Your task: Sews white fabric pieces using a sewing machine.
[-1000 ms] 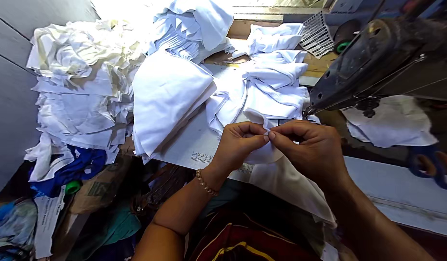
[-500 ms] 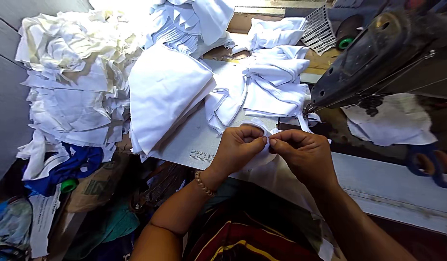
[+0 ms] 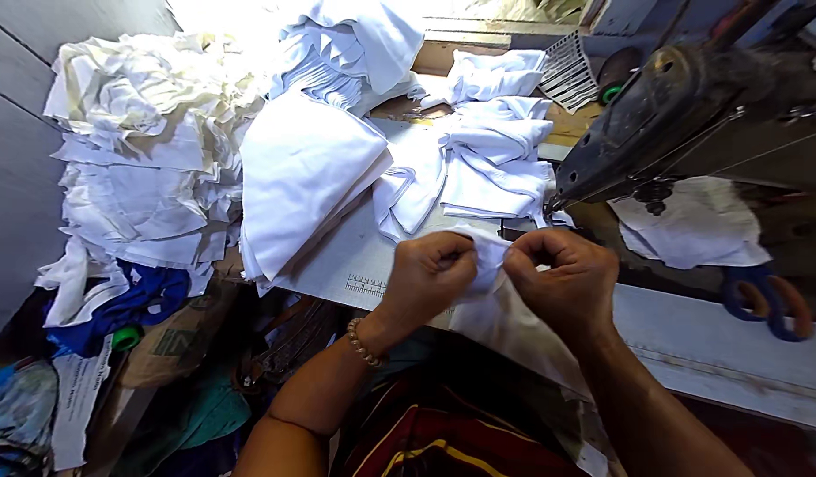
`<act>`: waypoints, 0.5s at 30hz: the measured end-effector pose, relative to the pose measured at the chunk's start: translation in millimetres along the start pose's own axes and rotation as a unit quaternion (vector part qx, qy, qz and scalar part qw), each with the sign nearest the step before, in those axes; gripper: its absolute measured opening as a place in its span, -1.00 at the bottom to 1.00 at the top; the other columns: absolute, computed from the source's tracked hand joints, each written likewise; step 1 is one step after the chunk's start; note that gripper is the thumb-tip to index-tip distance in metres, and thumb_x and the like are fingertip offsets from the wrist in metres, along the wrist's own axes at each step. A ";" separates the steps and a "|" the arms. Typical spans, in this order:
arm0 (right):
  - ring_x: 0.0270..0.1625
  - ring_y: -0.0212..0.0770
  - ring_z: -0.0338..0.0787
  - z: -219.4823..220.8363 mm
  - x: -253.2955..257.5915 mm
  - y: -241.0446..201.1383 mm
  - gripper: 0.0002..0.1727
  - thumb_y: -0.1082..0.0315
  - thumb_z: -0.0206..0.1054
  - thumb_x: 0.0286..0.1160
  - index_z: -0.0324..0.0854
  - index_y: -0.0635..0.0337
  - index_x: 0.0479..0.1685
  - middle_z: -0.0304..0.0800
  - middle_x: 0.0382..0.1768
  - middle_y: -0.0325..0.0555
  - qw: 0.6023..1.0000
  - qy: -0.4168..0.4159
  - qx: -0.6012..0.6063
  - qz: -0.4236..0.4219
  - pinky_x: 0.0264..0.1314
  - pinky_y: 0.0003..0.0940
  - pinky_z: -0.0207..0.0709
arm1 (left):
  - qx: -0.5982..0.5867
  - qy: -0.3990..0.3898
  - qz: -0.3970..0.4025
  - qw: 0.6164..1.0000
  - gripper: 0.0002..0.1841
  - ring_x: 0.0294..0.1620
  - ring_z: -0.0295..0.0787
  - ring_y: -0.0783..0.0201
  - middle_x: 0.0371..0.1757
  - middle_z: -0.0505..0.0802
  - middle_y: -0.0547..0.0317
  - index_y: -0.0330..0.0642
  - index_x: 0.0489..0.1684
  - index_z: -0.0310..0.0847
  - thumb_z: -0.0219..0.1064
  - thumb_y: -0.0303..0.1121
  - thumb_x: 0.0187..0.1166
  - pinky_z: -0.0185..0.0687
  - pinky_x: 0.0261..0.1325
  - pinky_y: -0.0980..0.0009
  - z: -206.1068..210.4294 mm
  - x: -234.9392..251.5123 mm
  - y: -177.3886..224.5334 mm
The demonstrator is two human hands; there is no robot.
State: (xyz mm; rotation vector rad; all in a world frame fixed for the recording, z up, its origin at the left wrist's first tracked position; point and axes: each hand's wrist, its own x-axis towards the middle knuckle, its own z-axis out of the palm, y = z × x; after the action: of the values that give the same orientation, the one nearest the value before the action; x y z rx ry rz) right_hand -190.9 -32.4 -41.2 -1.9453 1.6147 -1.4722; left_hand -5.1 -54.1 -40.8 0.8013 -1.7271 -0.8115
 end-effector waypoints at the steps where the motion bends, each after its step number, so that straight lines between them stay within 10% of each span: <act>1: -0.53 -0.62 0.55 -5.9 3.5 3.9 -0.83 0.30 0.35 0.25 0.69 0.17 -0.57 0.65 -0.60 -0.32 1.000 -0.001 -0.004 0.028 -0.48 -0.66 0.40 | -0.019 0.015 -0.010 1.000 -0.88 -0.48 0.68 0.63 -0.44 0.82 0.27 -0.36 -0.39 0.76 0.29 -0.60 0.47 0.67 -0.35 0.66 -9.2 1.3 3.2; 9: -0.46 -0.52 0.60 -16.3 12.8 21.9 -0.89 0.30 0.39 0.31 0.73 0.12 -0.45 0.69 -0.50 -0.32 0.979 -0.141 0.015 0.148 -0.37 -0.46 0.46 | -0.180 0.059 0.035 0.981 -0.90 -0.28 0.73 0.61 -0.23 0.82 0.48 -0.02 -0.30 0.74 0.36 -0.47 0.57 0.73 -0.18 0.62 -30.5 5.8 17.7; 12: 0.01 -0.46 0.84 -16.7 6.8 10.7 -0.67 0.15 0.36 0.54 0.74 0.18 0.08 0.86 -0.01 -0.25 0.977 -0.101 0.180 0.058 0.08 -0.48 0.76 | -0.106 0.095 0.092 0.985 -0.94 0.03 0.73 0.60 -0.02 0.80 0.45 -0.03 -0.28 0.73 0.37 -0.41 0.57 0.73 0.05 0.61 -16.5 7.5 22.4; 15: 0.31 -0.52 0.73 -10.4 4.4 -21.1 -0.31 -0.15 0.25 0.65 0.33 0.05 0.63 0.75 0.31 -0.47 0.913 -0.178 0.367 -0.017 0.37 -0.46 0.66 | 0.009 0.058 0.130 0.990 -0.93 0.43 0.57 0.32 0.16 0.75 0.07 -0.23 -0.35 0.78 0.40 -0.46 0.50 0.53 0.50 0.41 5.1 9.5 33.8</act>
State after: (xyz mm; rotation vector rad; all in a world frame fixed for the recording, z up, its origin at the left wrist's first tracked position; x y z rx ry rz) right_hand -186.5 -23.9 -19.2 -1.6518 0.7146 -1.3536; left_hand -16.9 -42.5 -9.4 0.6062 -1.6928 -0.5618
